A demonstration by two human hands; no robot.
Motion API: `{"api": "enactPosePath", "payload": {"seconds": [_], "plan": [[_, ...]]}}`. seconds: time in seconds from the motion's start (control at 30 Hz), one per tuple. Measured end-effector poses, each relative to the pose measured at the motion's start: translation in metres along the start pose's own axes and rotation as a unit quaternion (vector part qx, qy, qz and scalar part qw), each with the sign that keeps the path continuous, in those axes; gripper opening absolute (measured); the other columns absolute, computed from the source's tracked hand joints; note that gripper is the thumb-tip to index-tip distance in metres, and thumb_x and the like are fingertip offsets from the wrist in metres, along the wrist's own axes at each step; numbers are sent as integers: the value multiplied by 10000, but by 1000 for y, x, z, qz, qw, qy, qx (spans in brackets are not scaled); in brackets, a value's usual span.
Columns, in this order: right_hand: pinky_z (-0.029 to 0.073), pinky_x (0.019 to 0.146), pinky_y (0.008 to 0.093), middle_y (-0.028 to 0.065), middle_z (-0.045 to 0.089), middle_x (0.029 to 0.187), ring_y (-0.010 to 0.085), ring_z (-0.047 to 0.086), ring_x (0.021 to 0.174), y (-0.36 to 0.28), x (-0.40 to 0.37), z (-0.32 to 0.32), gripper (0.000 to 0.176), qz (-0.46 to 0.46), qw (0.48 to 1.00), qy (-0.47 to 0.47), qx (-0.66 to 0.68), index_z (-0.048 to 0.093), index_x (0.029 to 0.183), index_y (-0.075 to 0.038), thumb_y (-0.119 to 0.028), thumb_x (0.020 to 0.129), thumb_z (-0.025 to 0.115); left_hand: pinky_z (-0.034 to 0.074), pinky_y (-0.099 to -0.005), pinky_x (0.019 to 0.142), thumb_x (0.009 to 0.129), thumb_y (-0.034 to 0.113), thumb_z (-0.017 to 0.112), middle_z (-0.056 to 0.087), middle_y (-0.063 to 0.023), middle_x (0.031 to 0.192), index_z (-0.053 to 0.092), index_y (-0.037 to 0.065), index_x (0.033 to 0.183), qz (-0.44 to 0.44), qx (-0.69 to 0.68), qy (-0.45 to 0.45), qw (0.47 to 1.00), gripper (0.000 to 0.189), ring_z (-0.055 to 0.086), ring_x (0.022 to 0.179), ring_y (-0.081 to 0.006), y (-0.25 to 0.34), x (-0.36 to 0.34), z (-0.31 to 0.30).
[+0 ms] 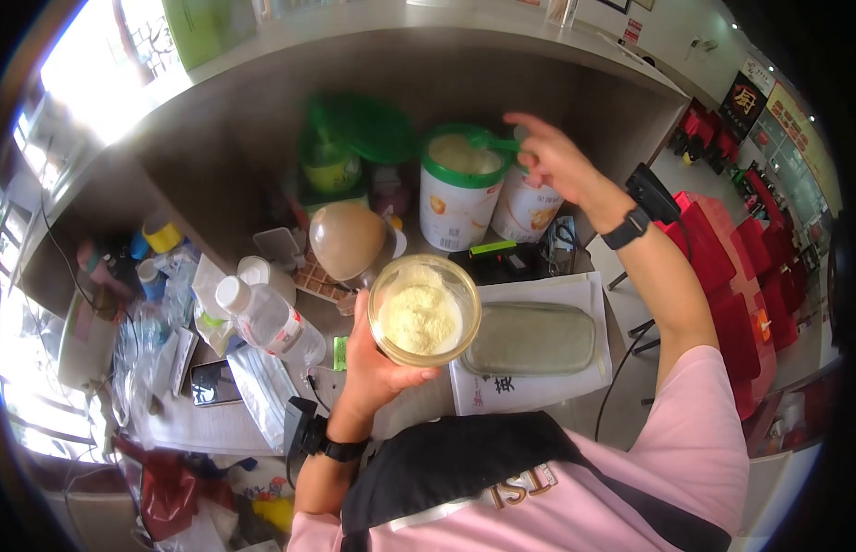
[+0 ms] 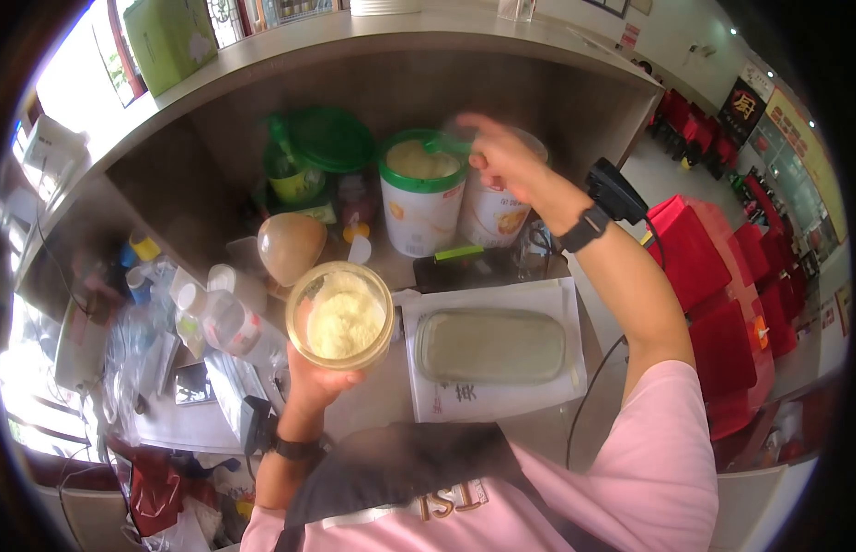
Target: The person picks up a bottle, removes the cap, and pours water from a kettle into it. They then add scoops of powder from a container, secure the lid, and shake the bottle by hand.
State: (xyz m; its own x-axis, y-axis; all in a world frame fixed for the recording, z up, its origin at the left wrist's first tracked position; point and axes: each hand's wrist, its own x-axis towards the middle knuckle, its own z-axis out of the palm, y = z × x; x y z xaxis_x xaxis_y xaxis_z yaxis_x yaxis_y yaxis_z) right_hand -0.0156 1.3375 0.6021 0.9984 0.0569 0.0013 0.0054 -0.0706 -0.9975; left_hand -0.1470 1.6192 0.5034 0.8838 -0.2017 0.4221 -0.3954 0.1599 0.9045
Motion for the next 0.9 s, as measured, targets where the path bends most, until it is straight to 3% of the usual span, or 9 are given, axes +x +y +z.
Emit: {"api": "enactPosePath", "payload": {"seconds": [0.07,0.2,0.3,0.43,0.53,0.6,0.67,0.73,0.9], "plan": [[290,381,227,1,367,596,95,342,437,5,14,0,343,49,998,23,-32,476,1102,-20,-40,772,383,348,-327,839,518,498,761,494,-107,1014,476,-51,1090,7,3,3,1000,843,397,904,-220,3,-1,-1],[289,317,214,102,533,676,95,363,364,13,24,11,299,40,992,78,-89,438,1108,-15,-140,841,387,353,-333,806,503,512,758,515,-95,966,488,-45,1073,12,24,-6,1000,841,372,852,-218,3,-4,-3],[303,311,206,154,586,733,89,372,340,-2,23,23,342,88,989,3,-121,403,1121,-4,-243,876,395,356,-331,810,491,503,767,512,-97,973,486,-47,1080,13,17,-2,1000,854,377,863,-217,3,-6,-4],[306,314,201,138,590,692,80,366,340,-6,26,26,426,85,985,-44,-141,355,1154,2,-321,881,408,351,-321,867,479,454,798,489,-105,1039,452,-66,1130,-3,-44,3,999,902,403,959,-215,3,-11,-3],[304,324,196,117,594,676,71,369,351,-8,37,27,388,91,972,-41,-211,428,1090,3,-319,875,426,320,-312,915,483,415,814,448,-121,1156,429,-77,1158,-29,-59,-11,998,920,388,1082,-210,4,-15,-5],[312,337,198,84,582,640,69,384,366,-6,47,28,330,41,912,-83,-399,499,1001,10,-285,863,451,316,-313,925,495,408,813,426,-129,1199,410,-72,1175,-25,-39,-25,999,924,385,1112,-210,4,-18,-10],[317,347,208,67,573,629,73,401,383,2,61,30,300,29,908,-78,-411,520,972,5,-263,852,461,312,-314,935,507,401,811,404,-137,1241,391,-66,1192,-21,-20,-41,999,929,382,1143,-210,6,-19,-8],[322,358,217,50,564,618,76,417,401,8,67,29,271,18,904,-72,-421,542,944,0,-241,842,472,309,-318,956,521,373,812,389,-151,1269,330,-58,1226,-36,-155,9,987,957,388,1169,-222,14,-20,-1],[326,390,244,49,548,655,98,462,480,19,75,32,283,38,923,-33,-381,508,1046,-43,-219,829,461,323,-329,957,518,316,821,390,-151,1263,274,-58,1246,-18,-98,-17,995,984,409,1155,-222,14,-22,-8]]}}
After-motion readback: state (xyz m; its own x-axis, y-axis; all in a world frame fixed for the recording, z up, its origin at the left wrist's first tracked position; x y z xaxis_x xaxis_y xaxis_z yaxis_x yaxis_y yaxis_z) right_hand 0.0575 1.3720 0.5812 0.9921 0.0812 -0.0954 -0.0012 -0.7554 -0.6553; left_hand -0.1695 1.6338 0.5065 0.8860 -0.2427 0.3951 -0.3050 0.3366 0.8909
